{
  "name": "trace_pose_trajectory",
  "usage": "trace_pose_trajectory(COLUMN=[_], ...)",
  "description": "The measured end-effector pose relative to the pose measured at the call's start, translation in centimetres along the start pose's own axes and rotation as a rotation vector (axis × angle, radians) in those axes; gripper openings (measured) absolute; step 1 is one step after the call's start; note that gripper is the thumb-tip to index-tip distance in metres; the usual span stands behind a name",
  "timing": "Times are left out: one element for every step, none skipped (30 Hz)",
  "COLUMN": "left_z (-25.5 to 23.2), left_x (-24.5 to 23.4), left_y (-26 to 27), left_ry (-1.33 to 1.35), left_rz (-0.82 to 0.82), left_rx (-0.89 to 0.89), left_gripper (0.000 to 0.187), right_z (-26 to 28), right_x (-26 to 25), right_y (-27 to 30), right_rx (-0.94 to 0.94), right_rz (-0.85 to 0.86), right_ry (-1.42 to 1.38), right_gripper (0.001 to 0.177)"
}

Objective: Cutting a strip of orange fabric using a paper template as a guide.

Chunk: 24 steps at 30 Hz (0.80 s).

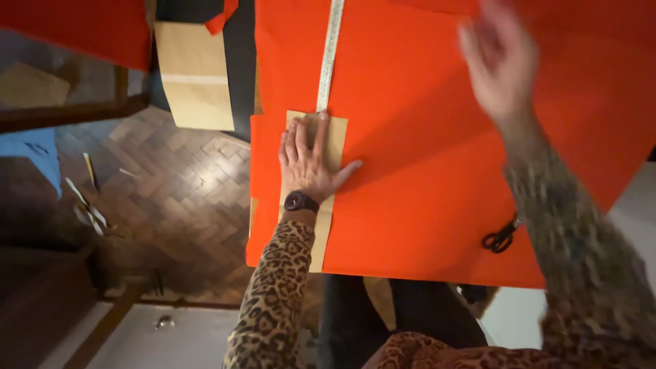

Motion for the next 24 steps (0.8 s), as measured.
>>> trace_pose_trajectory(left_z=[-0.3,-0.4,-0.6,-0.6,-0.6,-0.6,-0.6,-0.7,-0.7,-0.6,-0.4,-0.7,-1.0,-1.0,-0.9,-0.8,-0.7,-0.9,-1.0,-0.9,-0.8,-0.7,-0.6,-0.4], left_x=[-0.2,-0.4,-0.6,-0.9,-1.1,-1.1,-1.3,-1.2,-1.1,-1.1,-1.1,-0.7,-0.8,-1.2,-1.6,-1.7,-1.7,-1.4,-1.5,-1.6,-1.7,-1.6,-1.6,-1.6], left_y=[-0.2,-0.3,-0.3,-0.3,-0.1,-0.1,0.1,0.0,0.0,0.1,0.3,1.1,1.8,1.5,1.1,1.0,0.8,1.4,1.7,1.7,1.7,1.8,1.9,1.9], left_ry=[-0.003,-0.007,-0.010,-0.024,-0.031,-0.036,-0.048,-0.039,-0.031,-0.039,-0.028,-0.007,-0.005,0.000,0.004,0.002,-0.020,-0.034,-0.029,-0.012,0.004,0.005,0.000,-0.006], left_rz=[-0.005,-0.020,-0.036,-0.037,-0.008,0.016,0.008,-0.002,-0.012,-0.009,-0.015,-0.013,0.000,-0.007,-0.014,-0.024,-0.022,-0.005,-0.001,-0.011,-0.021,-0.029,-0.042,-0.060], left_rx=[0.016,0.005,-0.007,-0.004,-0.023,-0.041,-0.036,-0.015,0.007,0.008,0.015,0.015,0.010,0.011,0.012,0.017,0.029,0.034,0.032,0.024,0.017,0.008,0.021,0.032], left_gripper=[0.113,0.113,0.113,0.113,0.114,0.115,0.115,0.115,0.115,0.115,0.114,0.114,0.114,0.113,0.112,0.112,0.113,0.114,0.114,0.113,0.112,0.112,0.112,0.112], right_z=[-0.1,-1.0,-2.0,-2.7,-3.9,-5.3,-3.1,-1.1,0.8,1.8,2.9,4.3,6.3,8.1,10.0,10.9,12.0,13.5,14.1,14.8,15.4,15.1,15.1,15.1], right_x=[-2.2,-4.4,-6.5,-7.4,-8.5,-9.7,-8.6,-7.7,-6.7,-4.5,-2.1,-0.2,1.6,3.9,6.3,8.1,10.1,11.8,12.6,13.6,14.7,15.2,15.8,16.3], right_y=[4.7,9.5,14.4,19.1,24.1,29.1,31.5,33.8,36.2,37.4,38.6,40.3,41.1,40.6,40.0,39.2,38.3,38.3,37.5,36.3,35.2,34.1,33.0,31.8], right_rx=[-0.005,0.154,0.314,0.311,0.436,0.558,0.550,0.579,0.608,0.611,0.579,0.555,0.566,0.452,0.339,0.329,0.229,0.142,0.147,0.097,0.048,0.039,-0.055,-0.154], right_rz=[-0.017,-0.082,-0.142,-0.146,-0.209,-0.271,-0.276,-0.280,-0.284,-0.284,-0.256,-0.222,-0.214,-0.157,-0.100,-0.107,-0.107,-0.095,-0.091,-0.033,0.025,0.032,0.007,-0.016], right_ry=[0.001,0.065,0.125,0.110,0.119,0.128,0.116,0.239,0.362,0.353,0.346,0.348,0.349,0.348,0.346,0.346,0.309,0.277,0.281,0.302,0.322,0.324,0.331,0.336], right_gripper=[0.021,0.027,0.033,0.033,0.033,0.033,0.033,0.032,0.031,0.031,0.032,0.032,0.032,0.034,0.035,0.035,0.038,0.040,0.040,0.039,0.038,0.038,0.037,0.035])
Point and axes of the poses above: each hand's wrist, its own y-axis away from the middle knuckle, its own x-axis out of the palm, z = x × y, the point moved 4 cm from there along -y, towards the middle knuckle, and after that the axes turned 9 degrees about x, right-handed, at the moved point
